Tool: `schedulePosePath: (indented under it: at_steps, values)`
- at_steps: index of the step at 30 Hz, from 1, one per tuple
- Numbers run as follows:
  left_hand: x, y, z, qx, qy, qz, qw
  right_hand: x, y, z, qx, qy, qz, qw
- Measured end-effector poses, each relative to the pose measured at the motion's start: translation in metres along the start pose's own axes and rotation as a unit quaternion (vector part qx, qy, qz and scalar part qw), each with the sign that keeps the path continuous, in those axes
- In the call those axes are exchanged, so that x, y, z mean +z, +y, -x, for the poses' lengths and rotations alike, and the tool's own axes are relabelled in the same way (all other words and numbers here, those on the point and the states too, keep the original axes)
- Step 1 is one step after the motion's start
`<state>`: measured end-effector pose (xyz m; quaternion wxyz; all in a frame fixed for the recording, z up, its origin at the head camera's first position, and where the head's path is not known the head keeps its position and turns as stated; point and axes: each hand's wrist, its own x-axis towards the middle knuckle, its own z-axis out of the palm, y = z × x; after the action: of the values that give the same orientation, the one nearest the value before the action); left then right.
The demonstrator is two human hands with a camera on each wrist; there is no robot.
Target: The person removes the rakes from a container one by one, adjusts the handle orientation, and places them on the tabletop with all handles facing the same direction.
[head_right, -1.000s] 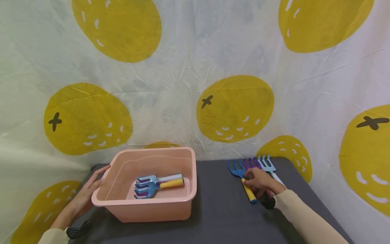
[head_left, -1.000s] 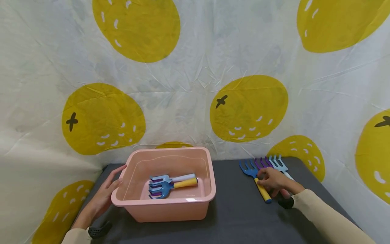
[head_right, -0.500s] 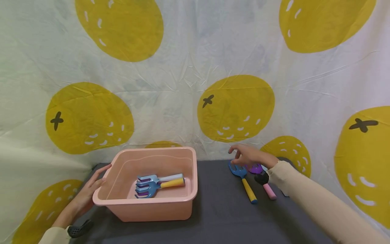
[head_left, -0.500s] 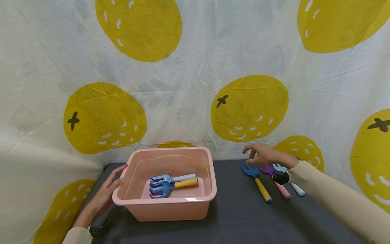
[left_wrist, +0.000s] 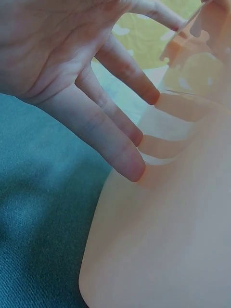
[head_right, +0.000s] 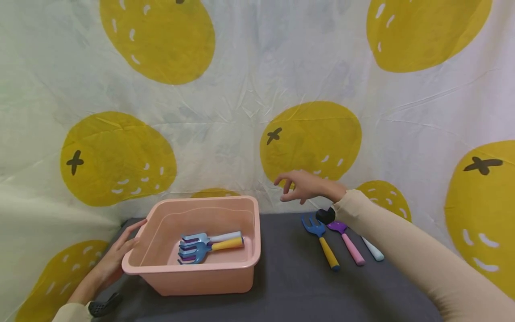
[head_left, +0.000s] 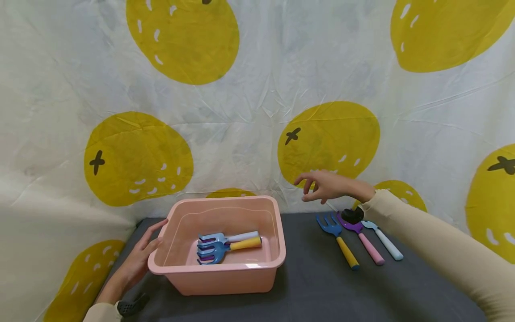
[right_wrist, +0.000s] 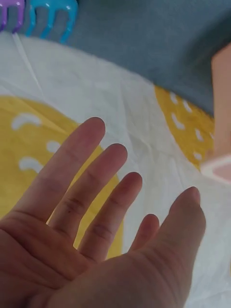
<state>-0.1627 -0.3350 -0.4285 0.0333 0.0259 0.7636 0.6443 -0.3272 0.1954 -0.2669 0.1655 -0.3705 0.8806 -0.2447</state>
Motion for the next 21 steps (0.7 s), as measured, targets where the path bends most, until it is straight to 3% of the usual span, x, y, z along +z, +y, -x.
schedulePosePath:
  at_steps: [11, 21]
  values:
    - [0.0, 0.003, -0.003, -0.011, 0.009, -0.003, 0.9999, -0.008, -0.035, -0.032, -0.042, -0.021, 0.006, 0.999]
    - [0.002, 0.001, -0.004, -0.003, 0.011, -0.004, 0.9999, 0.002, -0.069, -0.065, -0.066, -0.065, 0.021, 0.995]
